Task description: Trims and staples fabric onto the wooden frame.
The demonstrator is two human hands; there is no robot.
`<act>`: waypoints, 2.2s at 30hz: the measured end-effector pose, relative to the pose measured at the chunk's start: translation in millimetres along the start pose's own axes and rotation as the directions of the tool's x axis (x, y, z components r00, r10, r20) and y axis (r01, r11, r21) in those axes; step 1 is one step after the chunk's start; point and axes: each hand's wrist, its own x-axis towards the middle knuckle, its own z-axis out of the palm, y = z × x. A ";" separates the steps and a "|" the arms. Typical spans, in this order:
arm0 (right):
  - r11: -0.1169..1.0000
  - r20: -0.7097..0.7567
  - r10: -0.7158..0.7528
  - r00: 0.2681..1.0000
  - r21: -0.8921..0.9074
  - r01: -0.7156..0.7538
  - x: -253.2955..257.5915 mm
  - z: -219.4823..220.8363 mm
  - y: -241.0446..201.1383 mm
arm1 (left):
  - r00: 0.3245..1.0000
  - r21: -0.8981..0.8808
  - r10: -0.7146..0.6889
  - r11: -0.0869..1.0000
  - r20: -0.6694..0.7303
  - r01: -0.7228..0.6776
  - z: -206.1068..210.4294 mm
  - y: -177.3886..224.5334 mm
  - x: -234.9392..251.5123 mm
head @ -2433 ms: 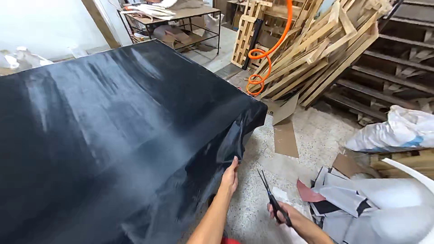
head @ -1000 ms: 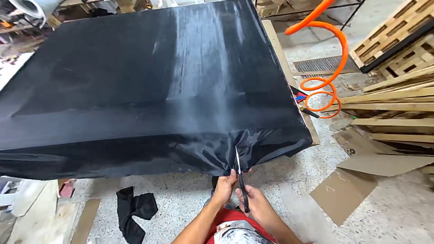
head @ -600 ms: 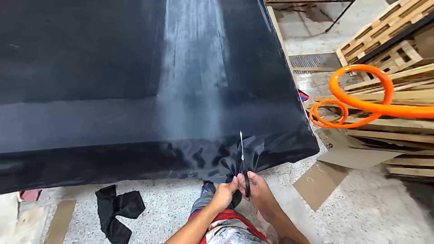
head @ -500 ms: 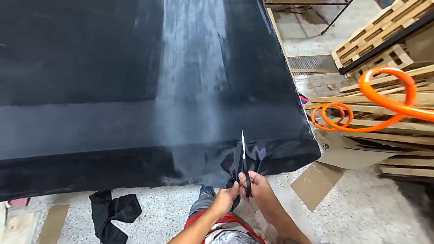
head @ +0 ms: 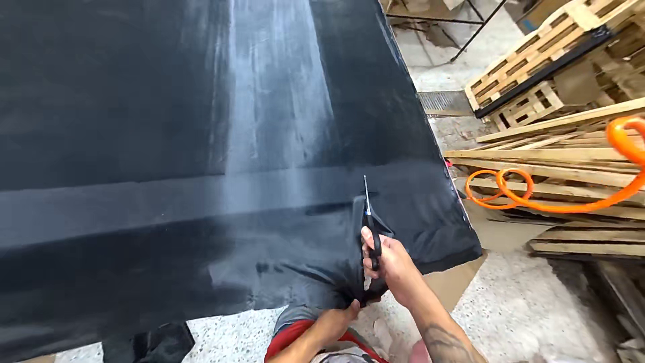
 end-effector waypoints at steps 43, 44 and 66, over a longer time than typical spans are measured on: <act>0.940 0.522 -0.059 0.851 0.316 -0.129 -67.0 -51.1 -52.0 | 0.645 0.006 0.266 0.926 -0.716 -0.376 70.7 227.3 153.8; 0.942 0.478 -0.054 0.877 0.315 -0.114 -67.7 -43.1 -53.8 | 0.667 0.037 0.277 0.936 -0.692 -0.351 64.0 229.9 154.4; 0.934 -0.060 0.094 0.994 0.352 -0.067 -19.2 79.3 -54.3 | 0.997 -0.473 -0.001 0.881 -0.073 -0.034 -1.2 217.8 158.9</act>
